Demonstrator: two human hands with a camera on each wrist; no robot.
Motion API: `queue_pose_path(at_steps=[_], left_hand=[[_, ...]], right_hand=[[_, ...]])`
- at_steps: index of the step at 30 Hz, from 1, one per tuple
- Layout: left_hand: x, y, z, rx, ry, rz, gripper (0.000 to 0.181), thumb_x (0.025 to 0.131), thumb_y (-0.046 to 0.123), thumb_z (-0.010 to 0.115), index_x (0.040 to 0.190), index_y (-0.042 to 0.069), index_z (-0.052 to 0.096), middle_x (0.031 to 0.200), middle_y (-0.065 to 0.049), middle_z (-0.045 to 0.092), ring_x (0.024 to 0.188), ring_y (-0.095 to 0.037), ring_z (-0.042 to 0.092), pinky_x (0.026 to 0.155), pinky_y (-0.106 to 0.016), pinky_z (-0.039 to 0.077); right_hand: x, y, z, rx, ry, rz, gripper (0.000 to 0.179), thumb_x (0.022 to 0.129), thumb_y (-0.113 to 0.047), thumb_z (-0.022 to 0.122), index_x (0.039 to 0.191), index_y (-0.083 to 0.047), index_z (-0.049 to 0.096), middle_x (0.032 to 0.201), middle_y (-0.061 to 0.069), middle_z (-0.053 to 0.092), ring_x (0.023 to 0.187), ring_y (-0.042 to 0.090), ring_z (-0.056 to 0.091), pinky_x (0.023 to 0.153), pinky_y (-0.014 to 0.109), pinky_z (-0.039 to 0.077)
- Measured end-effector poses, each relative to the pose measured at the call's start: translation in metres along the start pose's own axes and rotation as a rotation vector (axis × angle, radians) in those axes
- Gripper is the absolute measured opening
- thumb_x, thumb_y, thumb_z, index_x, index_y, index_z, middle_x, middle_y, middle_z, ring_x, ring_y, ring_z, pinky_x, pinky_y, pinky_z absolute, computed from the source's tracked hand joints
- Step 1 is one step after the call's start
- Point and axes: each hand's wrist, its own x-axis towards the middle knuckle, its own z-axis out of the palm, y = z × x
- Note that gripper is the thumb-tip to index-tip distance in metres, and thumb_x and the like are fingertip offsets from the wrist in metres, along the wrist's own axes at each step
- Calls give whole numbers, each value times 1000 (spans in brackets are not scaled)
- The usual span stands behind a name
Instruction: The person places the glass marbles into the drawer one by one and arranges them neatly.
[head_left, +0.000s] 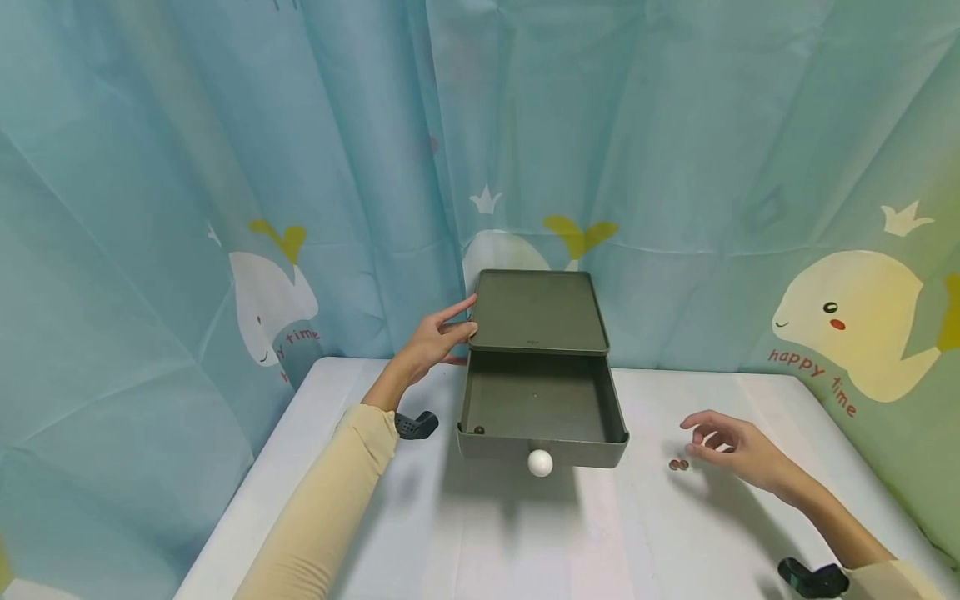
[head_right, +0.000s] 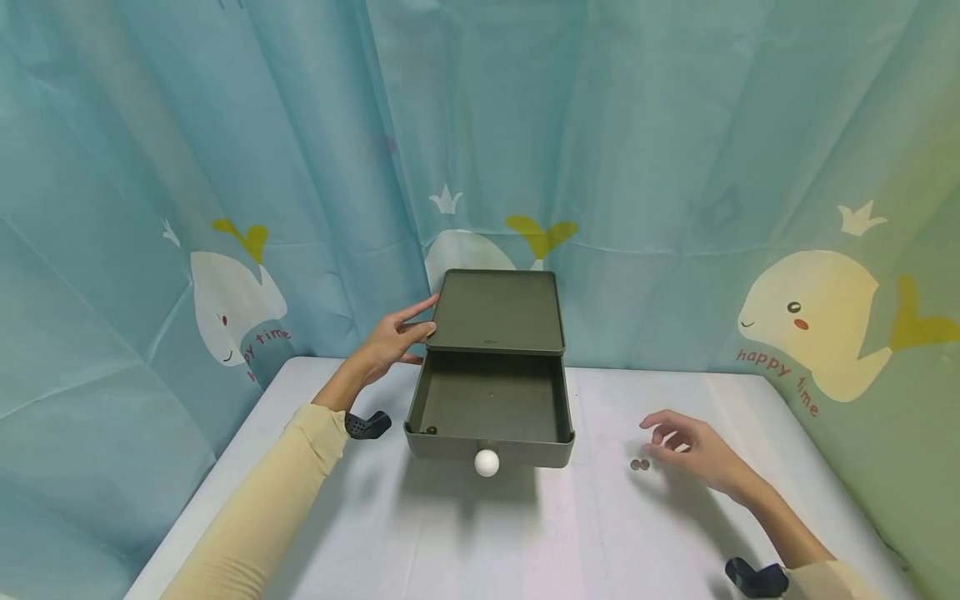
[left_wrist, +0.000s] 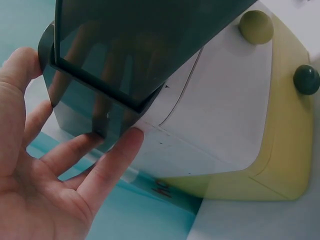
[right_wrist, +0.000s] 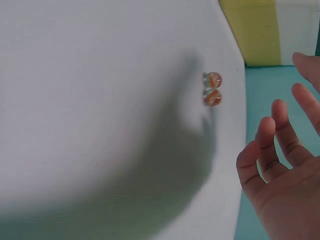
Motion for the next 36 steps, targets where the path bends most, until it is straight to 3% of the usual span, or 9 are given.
queue_pose_path(at_steps=[11,16,24,36], left_hand=[[0,0,0,1,0,3,61,104,25,64,159,31,41,153,-19,49,135,-39,51,95,-55,55],[0,-1,0,0,1,13,60,104,25,64,159,30,41,153,-19,49,135,-39,51,95,-56,55],[0,-1,0,8,5,12,60,104,26,63,159,30,41,152,-19,50,135,-38,51,96,-56,55],[3,-3,-1,3,4,13,60,104,26,64,159,31,41,152,-19,50,135,-39,51,96,-57,54]], right_hand=[[-6,12,10,33,-1,38,29,94,-10,75,120,-2,65,93,9,66,77,17,67,64,26,49],[-7,14,13,21,-7,74,30,94,-13,75,120,-4,65,94,5,65,77,15,66,64,25,48],[-8,28,20,-18,1,-17,27,90,-5,78,115,-6,68,83,0,61,67,10,52,56,26,42],[-9,33,26,-75,39,-28,25,84,-4,82,105,-11,71,82,-5,55,69,6,48,56,25,40]])
